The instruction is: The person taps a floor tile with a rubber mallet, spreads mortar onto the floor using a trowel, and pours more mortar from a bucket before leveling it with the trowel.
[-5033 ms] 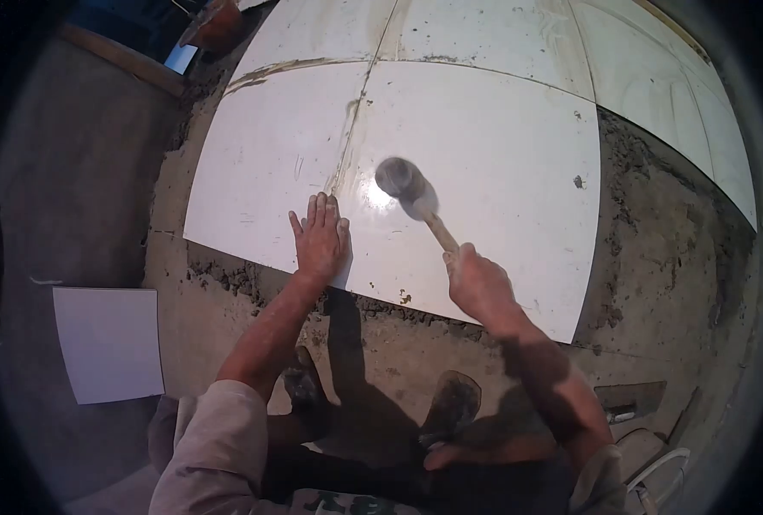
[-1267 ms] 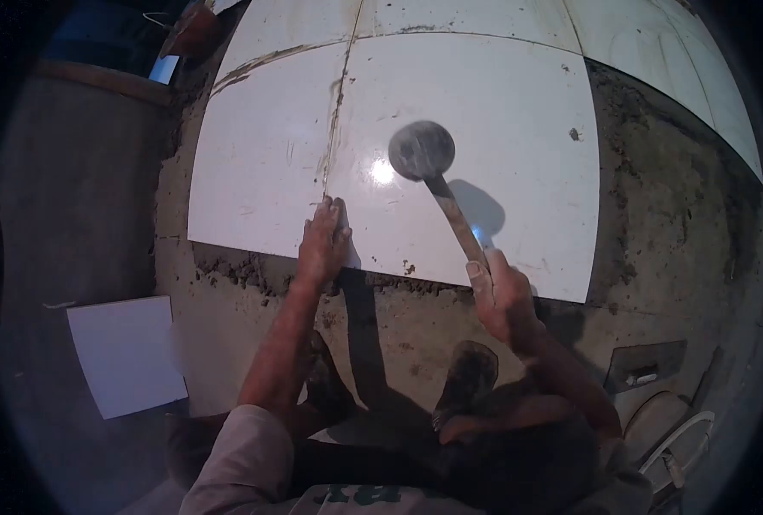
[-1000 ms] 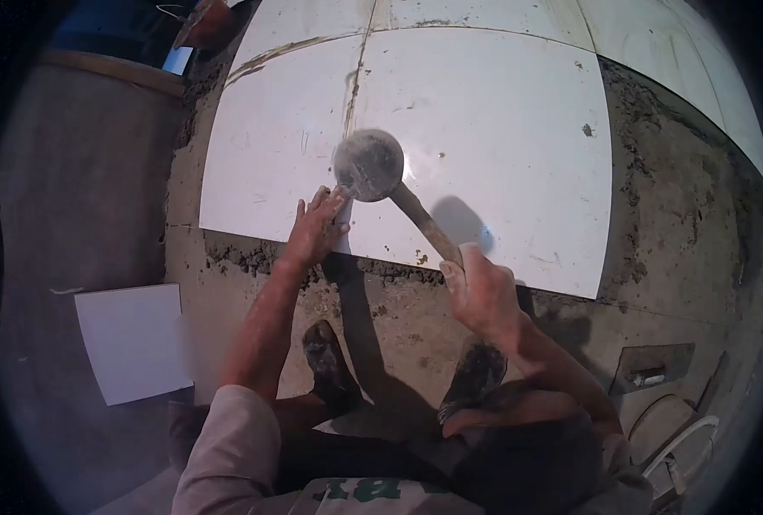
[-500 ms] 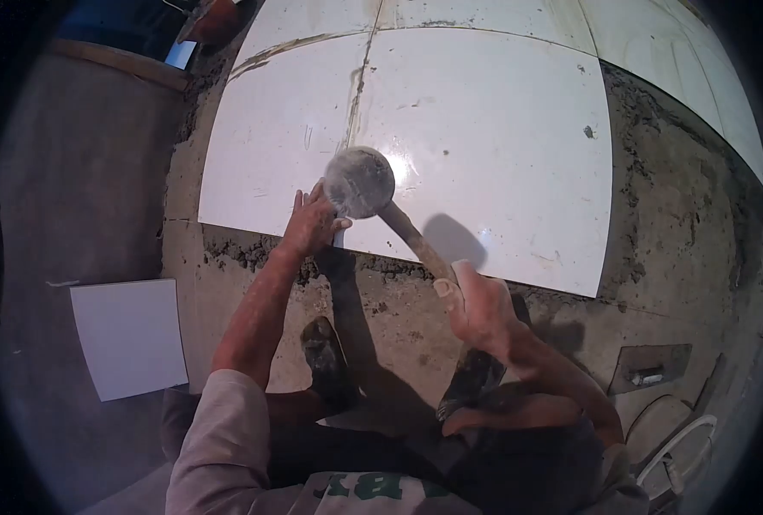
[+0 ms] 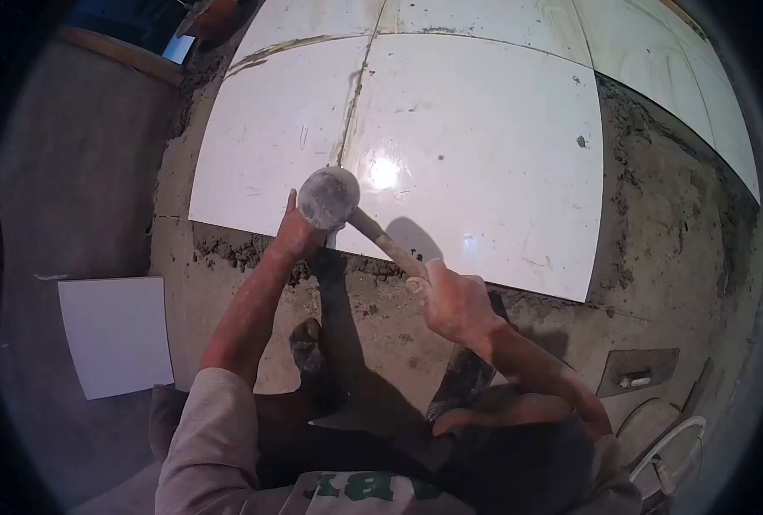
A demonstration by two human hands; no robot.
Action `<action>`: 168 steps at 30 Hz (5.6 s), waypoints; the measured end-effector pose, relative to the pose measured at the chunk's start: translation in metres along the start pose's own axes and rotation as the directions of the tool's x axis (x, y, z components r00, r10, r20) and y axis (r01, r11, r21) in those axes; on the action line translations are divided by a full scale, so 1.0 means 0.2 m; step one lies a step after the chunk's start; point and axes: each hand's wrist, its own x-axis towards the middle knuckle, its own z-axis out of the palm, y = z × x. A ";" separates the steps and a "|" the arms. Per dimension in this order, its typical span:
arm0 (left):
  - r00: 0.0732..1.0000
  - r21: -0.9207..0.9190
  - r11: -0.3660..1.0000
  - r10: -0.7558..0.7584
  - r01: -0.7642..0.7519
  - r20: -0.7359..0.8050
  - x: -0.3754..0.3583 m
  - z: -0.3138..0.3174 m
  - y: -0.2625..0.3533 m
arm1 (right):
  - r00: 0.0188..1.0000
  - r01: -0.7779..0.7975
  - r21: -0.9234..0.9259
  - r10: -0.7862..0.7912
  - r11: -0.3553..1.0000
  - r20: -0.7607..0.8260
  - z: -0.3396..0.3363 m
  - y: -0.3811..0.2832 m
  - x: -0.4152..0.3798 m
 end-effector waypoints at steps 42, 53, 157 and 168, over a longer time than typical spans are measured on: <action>0.719 -0.804 -0.381 -0.375 0.457 0.586 -0.28 0.23 0.12 | 0.662 -0.362 0.913 0.741 0.188 0.110 0.01 0.78 -0.72; 0.794 -0.797 -0.447 -0.260 0.406 0.550 -0.29 0.27 0.07 | 0.353 0.051 0.938 0.873 0.342 -0.338 -0.11 1.08 -0.79; 0.964 -0.313 0.949 -0.039 -0.047 -0.263 -0.03 0.09 0.09 | 0.961 -0.238 0.457 0.276 0.857 -0.019 0.15 0.28 -0.02; 0.982 -0.182 0.972 -0.164 0.147 -0.088 -0.02 -0.04 -0.06 | 0.877 -0.479 0.510 0.416 0.714 0.241 0.15 0.22 -0.23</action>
